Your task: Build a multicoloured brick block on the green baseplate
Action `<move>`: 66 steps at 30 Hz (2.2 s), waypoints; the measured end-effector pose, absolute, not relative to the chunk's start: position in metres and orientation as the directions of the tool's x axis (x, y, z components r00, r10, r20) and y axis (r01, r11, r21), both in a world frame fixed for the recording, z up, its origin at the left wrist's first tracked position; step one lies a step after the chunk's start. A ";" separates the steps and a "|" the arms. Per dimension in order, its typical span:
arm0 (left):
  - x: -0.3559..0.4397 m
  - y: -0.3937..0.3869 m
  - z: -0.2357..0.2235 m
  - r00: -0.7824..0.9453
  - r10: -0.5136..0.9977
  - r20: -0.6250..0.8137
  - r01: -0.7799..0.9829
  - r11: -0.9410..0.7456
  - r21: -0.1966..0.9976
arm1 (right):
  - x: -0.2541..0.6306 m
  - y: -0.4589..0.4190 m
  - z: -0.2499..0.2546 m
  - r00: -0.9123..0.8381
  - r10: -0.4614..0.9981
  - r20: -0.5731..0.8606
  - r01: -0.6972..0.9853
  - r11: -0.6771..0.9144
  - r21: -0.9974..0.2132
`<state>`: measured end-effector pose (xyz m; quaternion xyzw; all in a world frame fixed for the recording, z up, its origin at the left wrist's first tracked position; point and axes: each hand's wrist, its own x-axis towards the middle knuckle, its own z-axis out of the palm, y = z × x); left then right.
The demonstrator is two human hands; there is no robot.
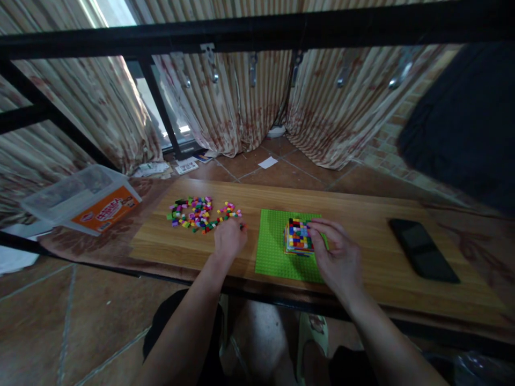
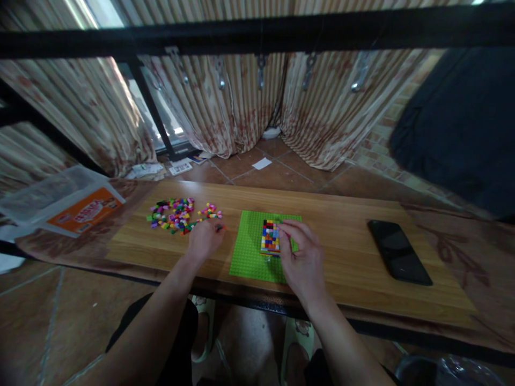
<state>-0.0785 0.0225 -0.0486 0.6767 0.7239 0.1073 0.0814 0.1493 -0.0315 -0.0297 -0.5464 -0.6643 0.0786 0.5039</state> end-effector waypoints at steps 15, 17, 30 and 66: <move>-0.039 -0.005 -0.017 0.175 0.944 -0.279 -0.229 0.314 0.921 | 0.137 -0.036 -0.028 -0.054 0.763 0.644 0.608 0.537 -0.585; -0.031 -0.010 -0.013 0.244 0.919 -0.309 -0.313 0.376 0.872 | 0.135 -0.037 -0.029 -0.086 0.740 0.667 0.626 0.561 -0.542; -0.017 -0.015 -0.006 0.415 0.838 -0.354 -0.358 0.508 0.783 | 0.137 -0.035 -0.030 -0.144 0.682 0.717 0.735 0.559 -0.384; -0.009 -0.001 -0.042 0.078 0.997 0.006 0.253 -0.026 0.967 | 0.148 -0.019 -0.041 -0.167 0.761 0.626 0.806 0.471 -0.358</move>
